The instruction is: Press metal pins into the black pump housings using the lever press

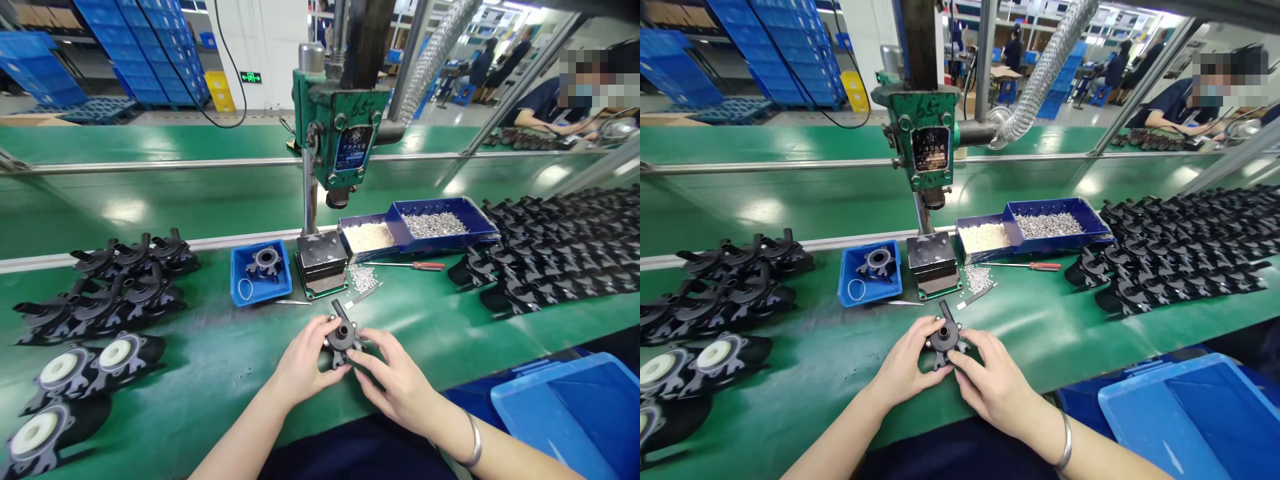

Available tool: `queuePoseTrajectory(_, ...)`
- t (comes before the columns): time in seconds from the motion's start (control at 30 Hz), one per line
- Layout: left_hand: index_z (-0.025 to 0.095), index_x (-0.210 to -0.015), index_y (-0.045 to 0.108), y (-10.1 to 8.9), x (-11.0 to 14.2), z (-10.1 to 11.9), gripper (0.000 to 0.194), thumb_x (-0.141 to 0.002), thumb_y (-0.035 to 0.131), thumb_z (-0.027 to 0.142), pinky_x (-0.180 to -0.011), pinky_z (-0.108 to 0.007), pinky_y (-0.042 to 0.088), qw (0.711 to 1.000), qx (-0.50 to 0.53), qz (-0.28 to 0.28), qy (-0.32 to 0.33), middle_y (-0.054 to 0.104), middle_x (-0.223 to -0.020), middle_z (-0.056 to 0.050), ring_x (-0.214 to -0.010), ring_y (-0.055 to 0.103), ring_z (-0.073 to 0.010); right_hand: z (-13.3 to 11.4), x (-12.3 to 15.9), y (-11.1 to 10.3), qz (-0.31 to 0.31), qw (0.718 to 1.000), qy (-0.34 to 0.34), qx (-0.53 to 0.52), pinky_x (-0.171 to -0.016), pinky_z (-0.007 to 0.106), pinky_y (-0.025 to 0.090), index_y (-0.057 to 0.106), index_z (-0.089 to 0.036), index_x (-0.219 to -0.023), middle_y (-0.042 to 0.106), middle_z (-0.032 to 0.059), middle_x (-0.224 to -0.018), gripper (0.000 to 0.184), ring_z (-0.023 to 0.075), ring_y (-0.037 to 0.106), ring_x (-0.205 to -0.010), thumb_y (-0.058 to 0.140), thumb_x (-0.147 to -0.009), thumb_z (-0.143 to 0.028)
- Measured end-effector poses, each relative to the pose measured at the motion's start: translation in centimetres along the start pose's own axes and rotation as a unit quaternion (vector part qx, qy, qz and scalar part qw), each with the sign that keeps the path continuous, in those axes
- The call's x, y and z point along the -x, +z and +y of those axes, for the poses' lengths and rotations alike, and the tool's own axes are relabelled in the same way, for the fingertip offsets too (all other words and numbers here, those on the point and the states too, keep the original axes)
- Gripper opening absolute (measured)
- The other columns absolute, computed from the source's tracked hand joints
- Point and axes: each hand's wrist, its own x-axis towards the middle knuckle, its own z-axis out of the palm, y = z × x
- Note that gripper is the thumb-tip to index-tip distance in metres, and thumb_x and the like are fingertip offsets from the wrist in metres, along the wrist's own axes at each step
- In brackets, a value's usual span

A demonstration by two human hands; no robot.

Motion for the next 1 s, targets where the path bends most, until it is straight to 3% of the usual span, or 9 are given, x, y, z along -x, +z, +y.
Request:
queuePoseTrajectory(0.27,0.029,-0.150,0.026,1.1,0.7,-0.8,0.092,-0.077,0.081,0.036,-0.097,-0.047,0.057,0.998,-0.050,0.015,0.021,0.048,-0.137,-0.016,-0.124,0.058,-0.0322,-1.0,-0.6,1.1,-0.019,0.999,0.018,0.043,-0.103,0.052,0.050,0.045,-0.022,-0.148,0.040,0.0163,-0.152,0.058,0.0318,0.048,-0.130,0.060,-0.092,-0.019)
queuePoseTrajectory(0.43,0.030,-0.154,0.019,1.1,1.0,-0.8,0.101,-0.075,0.083,0.035,-0.094,-0.047,0.058,0.996,-0.057,-0.020,0.059,0.047,-0.138,-0.018,-0.123,0.059,-0.0339,-1.5,-0.4,2.3,0.011,0.998,0.032,0.046,-0.103,0.050,0.052,0.046,-0.019,-0.147,0.041,0.0191,-0.151,0.060,0.0324,0.048,-0.132,0.063,-0.089,-0.019)
queuePoseTrajectory(0.57,0.031,-0.155,0.019,0.9,0.8,-0.3,0.104,-0.074,0.084,0.031,-0.096,-0.046,0.058,0.996,-0.058,-0.046,0.049,0.049,-0.141,-0.018,-0.127,0.058,-0.0339,-1.1,0.0,2.3,0.039,0.998,0.037,0.023,-0.102,0.048,0.053,0.050,-0.019,-0.143,0.043,0.0188,-0.148,0.059,0.0313,0.051,-0.130,0.062,-0.085,-0.014)
queuePoseTrajectory(0.7,0.033,-0.155,0.019,0.7,0.7,-0.3,0.104,-0.074,0.083,0.049,-0.102,-0.049,0.055,0.997,-0.036,-0.051,0.039,0.050,-0.146,-0.017,-0.130,0.056,-0.0351,0.1,0.8,1.1,0.057,0.997,0.052,0.015,-0.103,0.048,0.052,0.051,-0.021,-0.142,0.044,0.0164,-0.147,0.058,0.0295,0.052,-0.128,0.063,-0.085,-0.015)
queuePoseTrajectory(0.87,0.035,-0.156,0.015,1.3,0.7,-1.6,0.096,-0.082,0.074,0.052,-0.096,-0.050,0.059,0.999,0.008,-0.035,-0.004,0.052,-0.145,-0.017,-0.121,0.064,-0.0341,3.0,2.0,-2.0,0.190,0.976,0.079,0.067,-0.103,0.048,0.052,0.052,-0.023,-0.139,0.045,0.0155,-0.145,0.058,0.0292,0.051,-0.131,0.063,-0.083,-0.014)
queuePoseTrajectory(1.0,0.033,-0.155,0.022,2.0,0.7,-2.5,0.084,-0.086,0.066,0.055,-0.096,-0.051,0.059,0.999,0.045,-0.017,-0.011,0.055,-0.141,-0.016,-0.118,0.066,-0.0336,5.5,3.1,-5.0,0.265,0.946,0.123,0.137,-0.104,0.050,0.052,0.054,-0.025,-0.138,0.046,0.0151,-0.143,0.057,0.0298,0.051,-0.131,0.064,-0.083,-0.014)
